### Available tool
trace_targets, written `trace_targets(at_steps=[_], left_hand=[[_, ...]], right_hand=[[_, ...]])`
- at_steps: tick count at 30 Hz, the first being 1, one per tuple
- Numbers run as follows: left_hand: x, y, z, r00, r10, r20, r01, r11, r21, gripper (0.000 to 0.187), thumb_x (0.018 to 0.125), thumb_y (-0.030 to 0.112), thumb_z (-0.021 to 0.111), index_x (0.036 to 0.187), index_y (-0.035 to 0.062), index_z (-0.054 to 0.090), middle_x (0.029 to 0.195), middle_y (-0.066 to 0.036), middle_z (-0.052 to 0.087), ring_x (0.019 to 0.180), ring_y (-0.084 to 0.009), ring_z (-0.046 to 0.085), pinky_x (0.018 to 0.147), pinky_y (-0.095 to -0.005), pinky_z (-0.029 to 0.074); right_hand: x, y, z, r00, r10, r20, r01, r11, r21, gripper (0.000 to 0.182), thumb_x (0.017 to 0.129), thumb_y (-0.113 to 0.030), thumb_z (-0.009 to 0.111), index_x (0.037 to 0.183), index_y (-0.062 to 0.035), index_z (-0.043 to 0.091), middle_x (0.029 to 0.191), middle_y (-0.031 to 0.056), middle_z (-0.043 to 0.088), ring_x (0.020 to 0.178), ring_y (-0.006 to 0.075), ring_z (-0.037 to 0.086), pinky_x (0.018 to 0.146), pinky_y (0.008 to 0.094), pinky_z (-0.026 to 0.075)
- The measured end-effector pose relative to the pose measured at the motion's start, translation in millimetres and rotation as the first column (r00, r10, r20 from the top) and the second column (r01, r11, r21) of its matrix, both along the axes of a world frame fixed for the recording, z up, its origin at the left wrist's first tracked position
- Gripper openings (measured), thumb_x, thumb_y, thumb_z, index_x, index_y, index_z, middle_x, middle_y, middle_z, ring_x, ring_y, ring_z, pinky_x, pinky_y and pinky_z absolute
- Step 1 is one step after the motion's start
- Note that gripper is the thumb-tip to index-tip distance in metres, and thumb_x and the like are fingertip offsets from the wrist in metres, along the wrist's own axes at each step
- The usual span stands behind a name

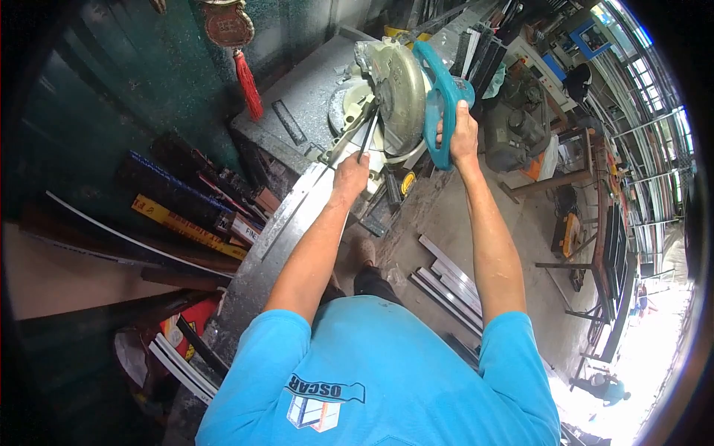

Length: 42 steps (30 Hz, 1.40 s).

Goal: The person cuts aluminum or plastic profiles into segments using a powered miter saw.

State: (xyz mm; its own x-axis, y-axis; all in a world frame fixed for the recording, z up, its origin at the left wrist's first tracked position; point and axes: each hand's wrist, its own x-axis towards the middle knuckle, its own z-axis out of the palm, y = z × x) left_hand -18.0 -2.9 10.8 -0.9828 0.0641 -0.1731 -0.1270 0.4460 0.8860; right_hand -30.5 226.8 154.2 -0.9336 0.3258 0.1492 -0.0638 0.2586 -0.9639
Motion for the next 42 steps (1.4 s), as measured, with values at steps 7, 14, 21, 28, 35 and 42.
trace_targets(at_steps=[7,14,21,28,35,42], left_hand=[[1.8,-0.7,5.9,0.999,-0.002,0.048,0.0,0.999,0.044,0.044,0.103,0.04,0.049,0.123,0.0053,0.069,0.115,-0.028,0.07,0.114,-0.0478,0.063,0.1,-0.0501,0.048],[1.5,-0.1,-1.8,0.999,-0.011,-0.041,0.011,1.0,0.002,0.047,0.103,0.041,0.048,0.126,0.0044,0.067,0.112,-0.029,0.07,0.112,-0.0486,0.063,0.099,-0.0507,0.048],[60.8,-38.6,23.3,0.987,-0.136,-0.09,0.144,0.986,0.081,0.051,0.108,0.039,0.042,0.124,-0.0037,0.064,0.1,-0.027,0.072,0.101,-0.0378,0.07,0.09,-0.0446,0.053],[135.8,-55.7,49.8,0.902,0.373,0.218,-0.373,0.417,0.829,0.047,0.11,0.042,0.046,0.124,-0.0004,0.06,0.119,-0.014,0.063,0.116,-0.0234,0.059,0.106,-0.0357,0.043],[141.9,-50.7,13.3,0.781,0.048,0.622,-0.615,-0.113,0.781,0.046,0.103,0.027,0.063,0.136,-0.0016,0.049,0.139,-0.009,0.053,0.131,-0.0233,0.051,0.117,-0.0375,0.044],[83.3,-39.4,-21.8,0.696,0.118,0.708,-0.695,-0.136,0.706,0.071,0.104,0.039,0.059,0.141,-0.0168,0.035,0.148,-0.034,0.04,0.138,-0.0373,0.048,0.118,-0.0392,0.044]], right_hand=[[-9.4,4.1,14.0,1.0,0.004,0.011,-0.005,1.0,0.019,0.072,0.104,-0.064,0.035,0.085,0.0004,0.062,0.065,0.0093,0.061,0.05,0.0197,0.061,0.049,0.035,0.051],[-54.8,8.7,106.0,0.968,0.069,0.239,-0.068,0.998,-0.014,0.079,0.098,-0.073,0.04,0.096,0.0034,0.061,0.072,0.0129,0.062,0.055,0.0248,0.062,0.048,0.0411,0.053],[-65.0,-2.3,143.8,0.958,0.041,0.284,-0.047,0.999,0.011,0.08,0.099,-0.07,0.039,0.103,0.007,0.061,0.076,0.0155,0.064,0.059,0.0257,0.065,0.053,0.0407,0.056],[-67.9,1.8,142.6,0.961,0.077,0.265,-0.093,0.995,0.048,0.083,0.1,-0.069,0.037,0.111,0.0096,0.06,0.079,0.0165,0.064,0.06,0.0265,0.066,0.054,0.0417,0.057],[-68.0,1.8,142.9,0.958,0.104,0.266,-0.116,0.993,0.031,0.082,0.099,-0.071,0.039,0.109,0.008,0.061,0.079,0.0166,0.065,0.061,0.0255,0.066,0.055,0.0409,0.057],[-69.8,3.6,142.8,0.952,0.111,0.286,-0.119,0.993,0.01,0.081,0.098,-0.073,0.039,0.104,0.0053,0.061,0.076,0.0137,0.064,0.057,0.0237,0.064,0.053,0.04,0.056]])
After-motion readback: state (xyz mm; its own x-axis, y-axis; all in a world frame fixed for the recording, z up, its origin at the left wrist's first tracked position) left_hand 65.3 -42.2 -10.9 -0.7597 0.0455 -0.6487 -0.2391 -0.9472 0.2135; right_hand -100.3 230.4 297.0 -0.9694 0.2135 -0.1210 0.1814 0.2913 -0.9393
